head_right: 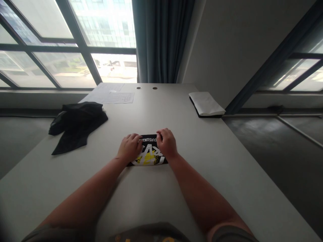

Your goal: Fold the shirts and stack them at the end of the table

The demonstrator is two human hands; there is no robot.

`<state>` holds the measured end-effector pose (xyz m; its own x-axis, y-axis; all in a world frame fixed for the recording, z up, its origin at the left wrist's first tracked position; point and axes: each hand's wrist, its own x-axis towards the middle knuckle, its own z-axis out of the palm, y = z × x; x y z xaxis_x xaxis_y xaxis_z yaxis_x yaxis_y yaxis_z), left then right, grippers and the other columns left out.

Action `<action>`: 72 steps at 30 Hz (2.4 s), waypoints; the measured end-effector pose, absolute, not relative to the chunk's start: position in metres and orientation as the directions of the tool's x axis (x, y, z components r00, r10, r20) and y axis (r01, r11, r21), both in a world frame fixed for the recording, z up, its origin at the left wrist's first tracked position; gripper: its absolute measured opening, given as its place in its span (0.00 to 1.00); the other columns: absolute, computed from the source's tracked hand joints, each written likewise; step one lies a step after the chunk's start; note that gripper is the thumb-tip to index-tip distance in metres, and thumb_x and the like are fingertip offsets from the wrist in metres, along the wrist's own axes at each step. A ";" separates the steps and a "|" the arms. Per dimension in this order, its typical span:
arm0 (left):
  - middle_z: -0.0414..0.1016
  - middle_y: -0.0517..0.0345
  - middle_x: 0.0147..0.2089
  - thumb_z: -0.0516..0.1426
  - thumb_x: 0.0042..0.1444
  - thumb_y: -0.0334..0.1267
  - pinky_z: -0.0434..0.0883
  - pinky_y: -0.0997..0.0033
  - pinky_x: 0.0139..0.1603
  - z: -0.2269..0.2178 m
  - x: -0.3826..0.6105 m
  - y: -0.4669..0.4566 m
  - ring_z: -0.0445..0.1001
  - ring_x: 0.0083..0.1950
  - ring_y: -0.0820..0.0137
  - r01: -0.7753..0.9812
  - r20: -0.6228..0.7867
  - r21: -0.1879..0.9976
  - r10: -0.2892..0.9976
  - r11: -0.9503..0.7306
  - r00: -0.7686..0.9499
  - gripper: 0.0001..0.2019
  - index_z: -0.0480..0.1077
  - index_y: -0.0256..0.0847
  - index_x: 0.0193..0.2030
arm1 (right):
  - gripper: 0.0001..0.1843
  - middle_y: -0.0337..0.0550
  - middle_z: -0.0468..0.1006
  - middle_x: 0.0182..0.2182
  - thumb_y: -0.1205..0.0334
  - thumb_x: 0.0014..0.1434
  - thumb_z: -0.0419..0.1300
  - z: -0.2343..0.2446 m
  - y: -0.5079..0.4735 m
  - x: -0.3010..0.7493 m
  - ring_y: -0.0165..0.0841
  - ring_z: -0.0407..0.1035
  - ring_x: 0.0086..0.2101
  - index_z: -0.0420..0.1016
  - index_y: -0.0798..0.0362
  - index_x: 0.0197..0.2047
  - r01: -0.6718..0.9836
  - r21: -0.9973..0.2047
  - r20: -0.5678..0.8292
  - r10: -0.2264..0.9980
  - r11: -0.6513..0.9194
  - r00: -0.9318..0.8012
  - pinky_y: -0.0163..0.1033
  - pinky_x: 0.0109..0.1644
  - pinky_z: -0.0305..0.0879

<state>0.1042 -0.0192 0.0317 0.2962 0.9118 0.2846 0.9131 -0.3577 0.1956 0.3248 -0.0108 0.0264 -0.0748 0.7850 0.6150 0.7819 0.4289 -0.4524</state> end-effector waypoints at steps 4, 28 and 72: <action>0.66 0.45 0.73 0.51 0.71 0.45 0.60 0.48 0.75 0.013 0.124 -0.030 0.63 0.74 0.53 0.902 0.235 0.206 0.914 -0.380 0.331 0.24 0.67 0.40 0.69 | 0.27 0.60 0.72 0.64 0.65 0.68 0.50 0.011 -0.035 0.297 0.45 0.65 0.63 0.69 0.63 0.67 0.826 -0.372 0.416 0.872 0.422 -0.258 0.51 0.70 0.60; 0.81 0.56 0.55 0.49 0.63 0.31 0.72 0.60 0.67 -0.001 0.025 0.033 0.77 0.59 0.63 0.758 0.204 0.553 0.939 -0.345 0.278 0.21 0.78 0.46 0.56 | 0.22 0.57 0.79 0.54 0.62 0.65 0.57 -0.014 0.000 0.356 0.46 0.71 0.54 0.79 0.59 0.60 0.879 -0.431 0.380 0.925 0.202 -0.026 0.50 0.64 0.66; 0.84 0.58 0.50 0.54 0.64 0.36 0.73 0.60 0.59 0.003 0.041 0.035 0.79 0.53 0.60 0.882 0.149 0.437 0.981 -0.177 0.124 0.14 0.79 0.51 0.52 | 0.13 0.40 0.80 0.32 0.62 0.66 0.58 -0.001 0.007 0.361 0.36 0.73 0.33 0.78 0.50 0.52 0.901 -0.434 0.152 0.988 0.030 0.040 0.37 0.39 0.62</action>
<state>0.0413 0.0348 0.0030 0.1236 0.9811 0.1488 0.8819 -0.1773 0.4367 0.3608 0.0066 -0.0013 0.0397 0.9877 0.1515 0.9006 0.0303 -0.4335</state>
